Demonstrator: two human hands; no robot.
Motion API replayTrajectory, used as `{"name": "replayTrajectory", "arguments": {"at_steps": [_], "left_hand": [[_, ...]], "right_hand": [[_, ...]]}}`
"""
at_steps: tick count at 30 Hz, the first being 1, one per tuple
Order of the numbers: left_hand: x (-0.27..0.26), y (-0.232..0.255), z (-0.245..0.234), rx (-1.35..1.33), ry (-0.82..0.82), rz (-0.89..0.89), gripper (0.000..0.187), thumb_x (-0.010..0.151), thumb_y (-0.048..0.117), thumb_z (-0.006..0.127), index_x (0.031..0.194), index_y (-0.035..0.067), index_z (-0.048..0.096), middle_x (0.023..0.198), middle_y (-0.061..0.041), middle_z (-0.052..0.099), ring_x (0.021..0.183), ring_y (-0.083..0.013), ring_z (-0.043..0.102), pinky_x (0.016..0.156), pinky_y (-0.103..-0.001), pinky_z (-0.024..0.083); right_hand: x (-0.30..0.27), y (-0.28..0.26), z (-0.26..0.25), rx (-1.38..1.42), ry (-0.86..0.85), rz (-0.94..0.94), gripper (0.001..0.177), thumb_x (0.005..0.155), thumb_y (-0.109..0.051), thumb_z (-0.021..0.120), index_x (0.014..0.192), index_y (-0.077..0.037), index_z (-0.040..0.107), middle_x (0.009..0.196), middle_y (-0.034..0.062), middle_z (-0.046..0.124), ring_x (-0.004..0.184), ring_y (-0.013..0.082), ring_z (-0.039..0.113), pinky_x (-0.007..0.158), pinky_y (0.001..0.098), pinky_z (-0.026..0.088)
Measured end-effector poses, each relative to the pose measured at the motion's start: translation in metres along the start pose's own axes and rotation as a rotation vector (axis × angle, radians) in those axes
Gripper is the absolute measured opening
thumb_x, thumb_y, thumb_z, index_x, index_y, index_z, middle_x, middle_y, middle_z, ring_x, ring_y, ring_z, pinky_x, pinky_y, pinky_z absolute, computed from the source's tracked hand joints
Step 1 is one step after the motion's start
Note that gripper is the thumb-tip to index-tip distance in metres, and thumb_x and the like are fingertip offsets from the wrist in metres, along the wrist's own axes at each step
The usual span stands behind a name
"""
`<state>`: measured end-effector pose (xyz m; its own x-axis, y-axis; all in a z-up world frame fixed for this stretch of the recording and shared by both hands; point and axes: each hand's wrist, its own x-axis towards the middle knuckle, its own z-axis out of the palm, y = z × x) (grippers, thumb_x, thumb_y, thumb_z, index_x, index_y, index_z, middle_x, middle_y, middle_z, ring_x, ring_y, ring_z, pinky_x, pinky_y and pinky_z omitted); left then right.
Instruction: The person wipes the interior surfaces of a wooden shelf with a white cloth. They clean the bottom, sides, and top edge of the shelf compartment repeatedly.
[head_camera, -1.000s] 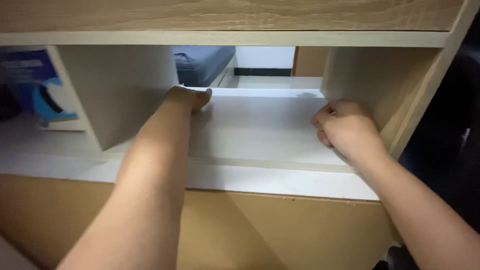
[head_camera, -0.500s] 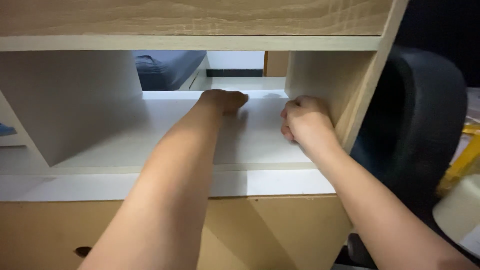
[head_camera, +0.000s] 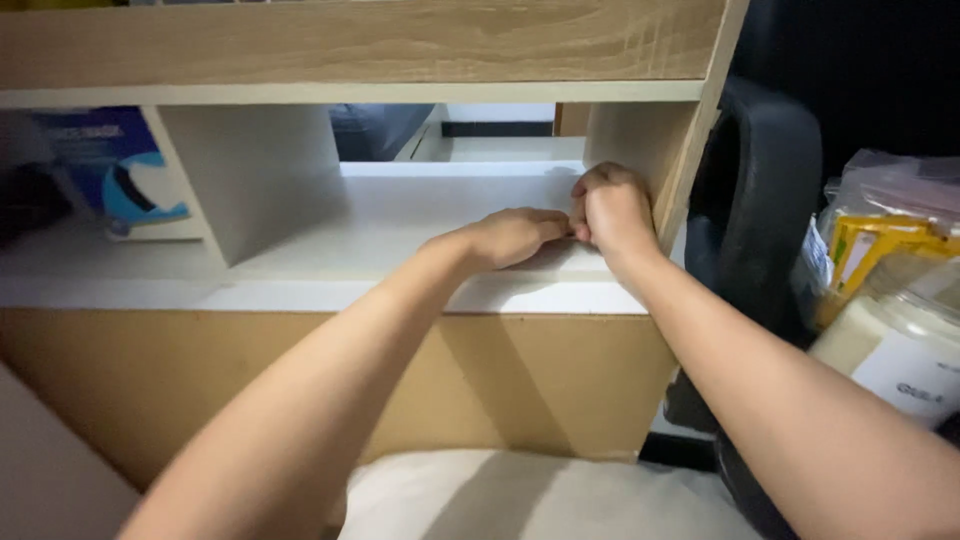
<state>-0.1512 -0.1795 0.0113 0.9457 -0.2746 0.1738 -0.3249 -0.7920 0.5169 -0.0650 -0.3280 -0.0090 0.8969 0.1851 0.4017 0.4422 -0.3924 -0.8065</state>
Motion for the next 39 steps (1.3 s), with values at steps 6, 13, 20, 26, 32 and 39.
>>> {"name": "replayTrajectory", "arguments": {"at_steps": [6,13,20,26,32,39], "left_hand": [[-0.116,0.027,-0.029,0.015,-0.040,-0.044,0.055,0.103,0.045,0.032,0.142,0.019,0.061,0.142,-0.019,0.064,0.138,-0.0434,0.052,0.118,-0.052,0.038],[-0.130,-0.016,-0.035,-0.081,0.040,-0.226,0.072,0.095,0.059,0.039,0.154,0.016,0.040,0.152,-0.012,0.057,0.145,-0.0398,0.046,0.121,-0.056,0.032],[-0.124,0.005,-0.029,-0.109,0.087,-0.133,0.075,0.098,0.052,0.036,0.154,0.002,0.022,0.151,-0.028,0.052,0.137,-0.0476,0.053,0.114,-0.063,0.038],[-0.060,-0.075,-0.017,-0.298,0.400,-0.028,0.071,0.103,0.038,0.053,0.152,-0.005,0.025,0.134,-0.030,0.060,0.124,-0.0459,0.062,0.103,-0.058,0.045],[-0.040,-0.248,-0.063,1.058,0.310,0.456,0.027,0.095,0.024,0.056,0.088,0.005,0.074,0.102,-0.013,0.073,0.088,-0.0394,0.071,0.065,-0.050,0.060],[-0.097,-0.123,-0.067,0.448,0.195,-0.639,0.082,0.099,0.076,0.020,0.162,0.025,0.035,0.170,-0.011,0.027,0.158,-0.0330,0.021,0.126,-0.055,0.016]], "right_hand": [[-0.059,-0.034,0.000,-0.188,0.145,-0.342,0.027,0.099,-0.021,0.054,0.105,-0.002,0.074,0.092,0.0278,0.074,0.099,0.0505,0.069,0.079,0.0615,0.051],[-0.133,-0.076,-0.005,-0.399,-0.469,-0.511,0.049,0.110,-0.029,0.034,0.151,-0.008,0.051,0.147,0.0177,0.057,0.131,0.0311,0.055,0.113,0.0615,0.030],[-0.148,-0.091,-0.006,-0.656,-0.436,-0.690,0.062,0.111,-0.041,0.019,0.132,0.000,0.062,0.132,0.0214,0.061,0.133,0.0302,0.057,0.118,0.0547,0.034],[-0.139,-0.077,-0.023,-0.815,-0.464,-0.743,0.049,0.109,-0.035,0.039,0.116,0.006,0.064,0.106,0.0287,0.063,0.102,0.0506,0.066,0.089,0.0572,0.053],[-0.094,-0.070,-0.044,-0.921,-0.470,-0.130,0.082,0.113,-0.049,0.020,0.091,0.007,0.076,0.130,0.0360,0.060,0.119,0.0446,0.067,0.106,0.0524,0.052],[-0.013,-0.048,0.014,-1.032,-0.421,0.031,0.097,0.102,-0.070,0.010,0.133,0.004,0.066,0.140,0.0293,0.062,0.136,0.0407,0.055,0.112,0.0536,0.042]]}}
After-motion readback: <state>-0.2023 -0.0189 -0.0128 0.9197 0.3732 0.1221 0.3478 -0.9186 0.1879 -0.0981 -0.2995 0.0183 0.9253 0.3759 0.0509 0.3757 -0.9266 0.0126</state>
